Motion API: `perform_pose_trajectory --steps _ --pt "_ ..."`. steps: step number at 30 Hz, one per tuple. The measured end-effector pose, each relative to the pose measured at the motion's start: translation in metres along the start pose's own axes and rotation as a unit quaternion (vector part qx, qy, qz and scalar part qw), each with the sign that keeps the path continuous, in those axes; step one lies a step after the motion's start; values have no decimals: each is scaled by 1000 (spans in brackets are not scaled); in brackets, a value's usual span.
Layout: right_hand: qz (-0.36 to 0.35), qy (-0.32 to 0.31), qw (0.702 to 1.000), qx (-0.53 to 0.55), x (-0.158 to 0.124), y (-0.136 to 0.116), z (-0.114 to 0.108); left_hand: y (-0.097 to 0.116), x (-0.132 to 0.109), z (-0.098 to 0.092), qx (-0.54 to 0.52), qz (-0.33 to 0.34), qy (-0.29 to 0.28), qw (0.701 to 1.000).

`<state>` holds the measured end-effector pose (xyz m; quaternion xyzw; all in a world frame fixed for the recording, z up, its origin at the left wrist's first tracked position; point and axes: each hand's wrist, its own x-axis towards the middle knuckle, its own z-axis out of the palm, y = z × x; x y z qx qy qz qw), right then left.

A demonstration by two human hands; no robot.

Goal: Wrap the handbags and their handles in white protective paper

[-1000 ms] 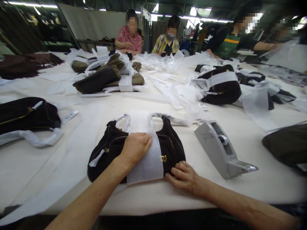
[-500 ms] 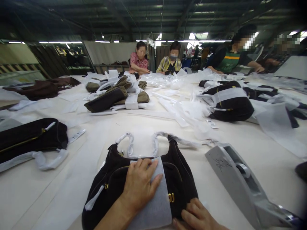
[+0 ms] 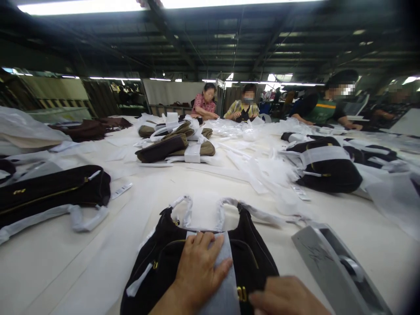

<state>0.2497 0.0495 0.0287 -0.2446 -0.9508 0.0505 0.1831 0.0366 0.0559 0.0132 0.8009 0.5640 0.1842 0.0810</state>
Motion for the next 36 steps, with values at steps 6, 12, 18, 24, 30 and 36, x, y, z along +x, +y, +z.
perform_pose_trajectory --steps 6,12,18,24,30,36 --pt "-92 -142 980 -99 111 76 9 -6 1 5 -9 3 12 1000" --pt "-102 -178 970 -134 151 105 45 -16 2 13 8 47 71 996" --pt "-73 -170 972 -141 130 96 18 -17 0 15 36 53 120 991" --pt "-36 -175 979 -99 98 84 32 -14 1 9 53 51 81 994" --pt "88 -262 957 83 105 90 29 -11 8 -2 16 4 -59 998" --pt "279 -214 926 140 154 122 48 -11 14 -7 9 1 -90 996"
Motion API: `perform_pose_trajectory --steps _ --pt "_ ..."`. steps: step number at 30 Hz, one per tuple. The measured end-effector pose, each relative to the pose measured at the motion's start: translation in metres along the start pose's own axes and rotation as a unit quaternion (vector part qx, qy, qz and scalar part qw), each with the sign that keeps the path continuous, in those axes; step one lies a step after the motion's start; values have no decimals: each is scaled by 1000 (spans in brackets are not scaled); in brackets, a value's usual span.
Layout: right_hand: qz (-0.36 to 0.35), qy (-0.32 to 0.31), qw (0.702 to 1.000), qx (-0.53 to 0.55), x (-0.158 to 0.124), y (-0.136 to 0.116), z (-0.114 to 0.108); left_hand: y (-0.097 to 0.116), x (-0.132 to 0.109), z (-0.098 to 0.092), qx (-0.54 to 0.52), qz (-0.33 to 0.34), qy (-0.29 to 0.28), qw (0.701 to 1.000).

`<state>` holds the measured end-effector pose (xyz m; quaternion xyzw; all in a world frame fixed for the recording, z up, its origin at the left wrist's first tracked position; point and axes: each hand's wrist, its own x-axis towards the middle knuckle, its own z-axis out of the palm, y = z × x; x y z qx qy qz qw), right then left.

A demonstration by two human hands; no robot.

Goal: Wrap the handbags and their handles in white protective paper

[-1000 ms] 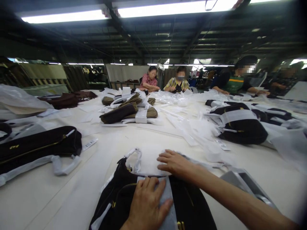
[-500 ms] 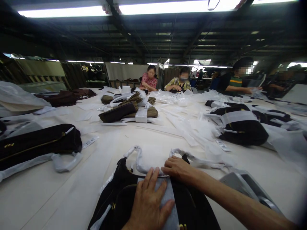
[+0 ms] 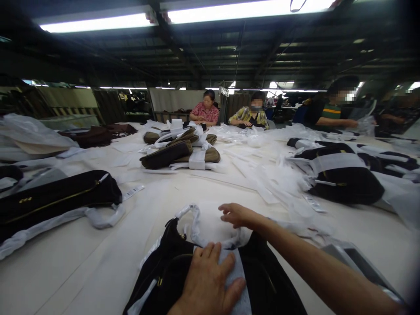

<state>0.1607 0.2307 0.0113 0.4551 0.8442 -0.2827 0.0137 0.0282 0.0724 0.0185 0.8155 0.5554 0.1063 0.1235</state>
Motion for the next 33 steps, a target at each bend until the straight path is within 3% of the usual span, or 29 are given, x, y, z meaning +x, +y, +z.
perform_pose_trajectory --steps 4,9,12,14,17,19,22,28,33 --pt "79 84 993 35 51 -1 11 -3 2 7 5 1 -3 1000" --pt "56 35 986 153 73 8 0 -6 1 15 2 -1 32 999" --pt "-11 0 968 249 56 14 -11 -7 -1 17 -12 -8 38 999" --pt "-61 -5 941 333 35 16 -9 -7 -2 17 -23 -8 43 999" --pt "-116 -54 842 524 7 16 10 -6 -4 16 -25 -3 56 998" --pt "-100 -120 782 603 -3 13 23 -4 -4 14 -18 -1 61 998" --pt "-58 -167 772 610 -5 5 31 -2 -4 11 -7 6 61 998" --pt "-73 -179 721 665 -18 -5 21 -2 -5 9 3 10 74 997" --pt "-103 -167 733 651 -38 -10 22 1 -8 9 -3 4 100 995"
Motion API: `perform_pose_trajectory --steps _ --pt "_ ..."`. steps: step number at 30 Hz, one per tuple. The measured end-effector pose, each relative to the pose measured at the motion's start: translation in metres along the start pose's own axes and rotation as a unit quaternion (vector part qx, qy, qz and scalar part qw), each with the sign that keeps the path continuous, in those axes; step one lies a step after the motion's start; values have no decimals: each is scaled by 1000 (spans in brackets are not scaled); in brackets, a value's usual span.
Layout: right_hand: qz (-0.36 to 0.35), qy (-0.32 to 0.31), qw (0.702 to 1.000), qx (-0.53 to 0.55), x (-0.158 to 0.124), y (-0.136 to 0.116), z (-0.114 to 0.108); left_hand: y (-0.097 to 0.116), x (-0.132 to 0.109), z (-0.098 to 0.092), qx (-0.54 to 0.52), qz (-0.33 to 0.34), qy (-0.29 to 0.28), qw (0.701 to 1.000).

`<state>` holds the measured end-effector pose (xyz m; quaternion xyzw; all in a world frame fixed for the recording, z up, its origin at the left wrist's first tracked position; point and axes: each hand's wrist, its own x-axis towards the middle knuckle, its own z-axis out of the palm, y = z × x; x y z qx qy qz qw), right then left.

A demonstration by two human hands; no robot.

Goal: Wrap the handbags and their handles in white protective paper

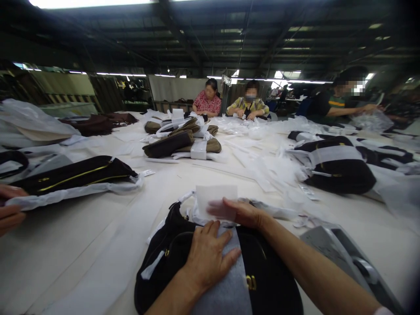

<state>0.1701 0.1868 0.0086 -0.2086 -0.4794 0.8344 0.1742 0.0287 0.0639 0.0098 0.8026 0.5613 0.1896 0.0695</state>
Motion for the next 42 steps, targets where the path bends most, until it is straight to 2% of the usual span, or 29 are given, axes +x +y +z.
perform_pose_trajectory --steps 6,12,16,19,24,28,31,33,35,37,39,42 --pt "-23 -1 1000 -3 -6 2 5 4 -2 -1 -1 -13 48 999" --pt "-33 49 994 -97 -17 8 11 2 -2 -2 -12 -4 10 1000" --pt "-23 91 987 -129 -20 17 8 0 -3 3 -18 -16 21 999" --pt "-28 84 981 -175 -22 13 10 1 -4 6 -5 -34 30 999" --pt "-41 47 948 -313 -31 -5 30 6 -5 6 37 -52 70 995" --pt "-65 68 936 -339 -42 -3 52 7 -2 5 27 -39 52 998" --pt "-88 84 935 -333 -49 7 64 -1 -3 -3 -19 -7 36 999" --pt "-96 92 934 -333 -54 13 68 -11 -7 -13 -62 40 13 997" --pt "-85 101 930 -344 -61 19 68 -24 -13 -24 -102 91 -25 990" --pt "-75 106 920 -369 -66 23 67 -36 -20 -30 -120 110 -46 986" --pt "-82 95 909 -397 -70 26 64 -44 -26 -28 -100 94 -24 990" --pt "-117 46 889 -440 -71 29 60 -48 -31 -18 -44 61 35 997"
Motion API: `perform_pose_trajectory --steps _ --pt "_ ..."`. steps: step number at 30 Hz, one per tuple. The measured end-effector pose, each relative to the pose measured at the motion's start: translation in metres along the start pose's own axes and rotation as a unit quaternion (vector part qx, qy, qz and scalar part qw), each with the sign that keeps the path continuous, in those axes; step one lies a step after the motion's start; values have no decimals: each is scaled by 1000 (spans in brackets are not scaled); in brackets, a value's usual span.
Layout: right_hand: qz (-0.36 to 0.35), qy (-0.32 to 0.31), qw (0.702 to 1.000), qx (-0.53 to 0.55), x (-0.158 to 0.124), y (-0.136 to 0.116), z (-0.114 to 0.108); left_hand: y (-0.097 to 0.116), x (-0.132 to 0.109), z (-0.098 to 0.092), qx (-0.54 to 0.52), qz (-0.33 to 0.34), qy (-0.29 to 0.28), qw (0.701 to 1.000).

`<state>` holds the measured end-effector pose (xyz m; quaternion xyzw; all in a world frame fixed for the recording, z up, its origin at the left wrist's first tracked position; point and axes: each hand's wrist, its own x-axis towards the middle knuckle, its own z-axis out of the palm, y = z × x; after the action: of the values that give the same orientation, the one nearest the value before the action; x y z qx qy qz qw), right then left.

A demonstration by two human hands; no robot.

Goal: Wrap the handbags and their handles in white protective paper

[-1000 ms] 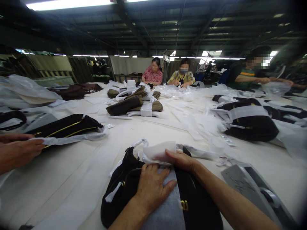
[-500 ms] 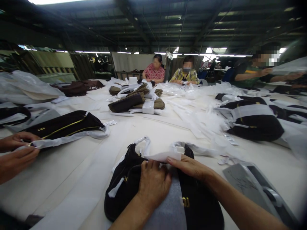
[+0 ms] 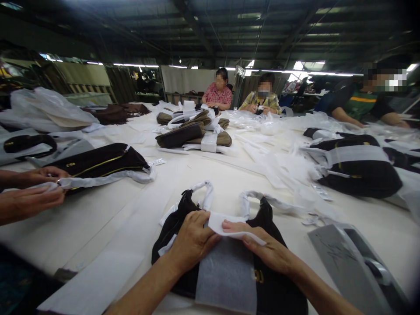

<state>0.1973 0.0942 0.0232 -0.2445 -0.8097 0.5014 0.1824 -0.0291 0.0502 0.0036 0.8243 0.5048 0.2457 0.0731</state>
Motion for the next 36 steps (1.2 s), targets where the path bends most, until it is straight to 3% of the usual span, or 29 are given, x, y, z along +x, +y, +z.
perform_pose_trajectory --steps 6,14,19,24,29,32,36 --pt "-57 -51 992 -96 3 -1 2 -4 -5 7 13 -13 -23 1000" --pt "-102 -147 951 -251 6 -5 2 -12 -7 7 1 -47 -70 996" --pt "-127 -196 920 -313 6 -4 2 -13 -7 10 -25 -66 -43 997" --pt "-129 -234 897 -353 2 -17 3 -13 -12 14 -45 -83 29 995" --pt "-102 -205 909 -349 -12 -32 21 -9 -14 10 -23 -36 24 999" --pt "-93 -179 911 -361 -19 -31 32 -6 -14 6 25 -10 66 997" --pt "-100 -164 907 -375 -22 -24 36 1 -26 2 72 123 125 982"
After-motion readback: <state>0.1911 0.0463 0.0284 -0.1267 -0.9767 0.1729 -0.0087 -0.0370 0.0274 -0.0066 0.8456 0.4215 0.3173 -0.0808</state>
